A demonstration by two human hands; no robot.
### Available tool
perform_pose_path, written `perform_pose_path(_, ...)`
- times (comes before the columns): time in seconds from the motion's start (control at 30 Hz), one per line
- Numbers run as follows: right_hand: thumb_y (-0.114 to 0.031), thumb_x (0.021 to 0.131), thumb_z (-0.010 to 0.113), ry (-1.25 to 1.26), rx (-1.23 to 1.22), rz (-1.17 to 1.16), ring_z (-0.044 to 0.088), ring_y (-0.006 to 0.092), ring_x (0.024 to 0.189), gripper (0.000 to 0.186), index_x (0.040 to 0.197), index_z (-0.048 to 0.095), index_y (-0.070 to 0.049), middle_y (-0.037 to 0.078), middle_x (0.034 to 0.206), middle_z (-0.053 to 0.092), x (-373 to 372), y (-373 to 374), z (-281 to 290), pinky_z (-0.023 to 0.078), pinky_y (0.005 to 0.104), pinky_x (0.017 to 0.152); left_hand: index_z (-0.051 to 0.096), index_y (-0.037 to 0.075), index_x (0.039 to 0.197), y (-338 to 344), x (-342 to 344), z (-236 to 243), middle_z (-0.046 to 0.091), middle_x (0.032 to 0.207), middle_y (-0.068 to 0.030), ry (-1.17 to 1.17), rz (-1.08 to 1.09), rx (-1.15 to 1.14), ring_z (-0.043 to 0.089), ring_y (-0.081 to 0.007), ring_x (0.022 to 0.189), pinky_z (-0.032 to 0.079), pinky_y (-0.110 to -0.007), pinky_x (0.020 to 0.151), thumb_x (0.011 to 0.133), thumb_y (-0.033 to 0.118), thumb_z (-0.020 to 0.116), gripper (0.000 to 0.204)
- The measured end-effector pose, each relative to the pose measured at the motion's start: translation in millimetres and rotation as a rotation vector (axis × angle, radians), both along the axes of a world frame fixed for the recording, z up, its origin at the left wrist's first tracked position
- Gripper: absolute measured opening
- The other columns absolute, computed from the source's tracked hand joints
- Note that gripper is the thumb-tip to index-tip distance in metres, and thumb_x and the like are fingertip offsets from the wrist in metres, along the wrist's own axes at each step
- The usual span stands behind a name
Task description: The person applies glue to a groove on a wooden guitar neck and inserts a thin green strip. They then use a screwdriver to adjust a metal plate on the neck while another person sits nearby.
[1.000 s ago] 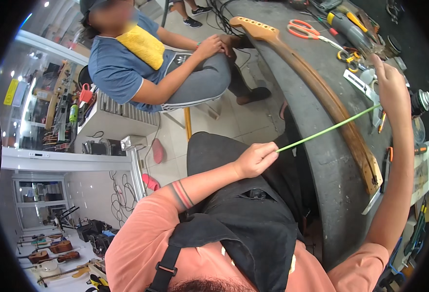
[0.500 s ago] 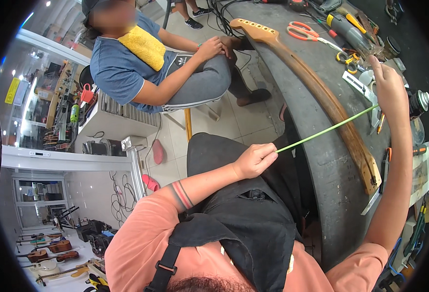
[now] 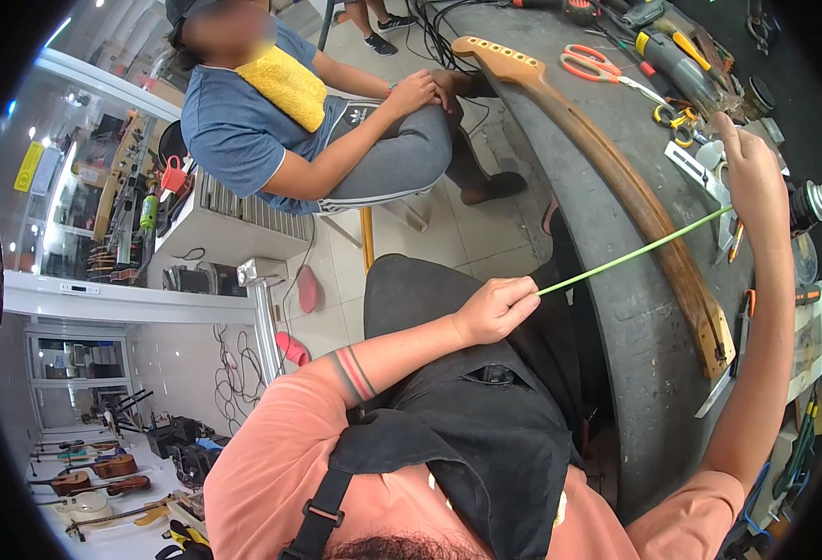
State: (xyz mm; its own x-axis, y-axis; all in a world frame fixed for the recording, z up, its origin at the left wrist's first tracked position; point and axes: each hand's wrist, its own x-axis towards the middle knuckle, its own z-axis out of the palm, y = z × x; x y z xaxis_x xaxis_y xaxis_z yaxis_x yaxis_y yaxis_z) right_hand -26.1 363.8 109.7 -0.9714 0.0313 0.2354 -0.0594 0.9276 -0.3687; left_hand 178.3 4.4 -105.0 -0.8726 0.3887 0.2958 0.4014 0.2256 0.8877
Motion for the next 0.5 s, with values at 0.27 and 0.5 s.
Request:
perform_pose_path(0.27, -0.055, 0.114, 0.048, 0.055, -0.034, 0.042, 0.068, 0.0457, 0.102, 0.069, 0.118, 0.071, 0.010, 0.032, 0.106, 0.072, -2.2, 5.3, -8.3, 0.051, 0.0464, 0.098, 0.060, -0.001, 0.096, -0.1, 0.6, 2.1, 0.060, 0.081, -0.0175, 0.001, 0.004, 0.009, 0.061, -0.0391, 0.075, 0.048, -0.047, 0.070, 0.109, 0.015, 0.061, 0.021)
perform_pose_path(0.5, -0.056, 0.113, 0.049, 0.062, -0.007, 0.035, 0.068, 0.0451, 0.100, 0.069, 0.119, 0.071, 0.010, 0.032, 0.106, 0.072, -3.7, 6.4, -9.6, 0.051, 0.0464, 0.098, 0.059, -0.001, 0.096, 0.6, 0.9, 0.5, 0.059, 0.081, -0.0178, -0.008, 0.006, 0.012, 0.061, -0.0397, 0.075, 0.048, -0.047, 0.070, 0.109, 0.015, 0.061, 0.021)
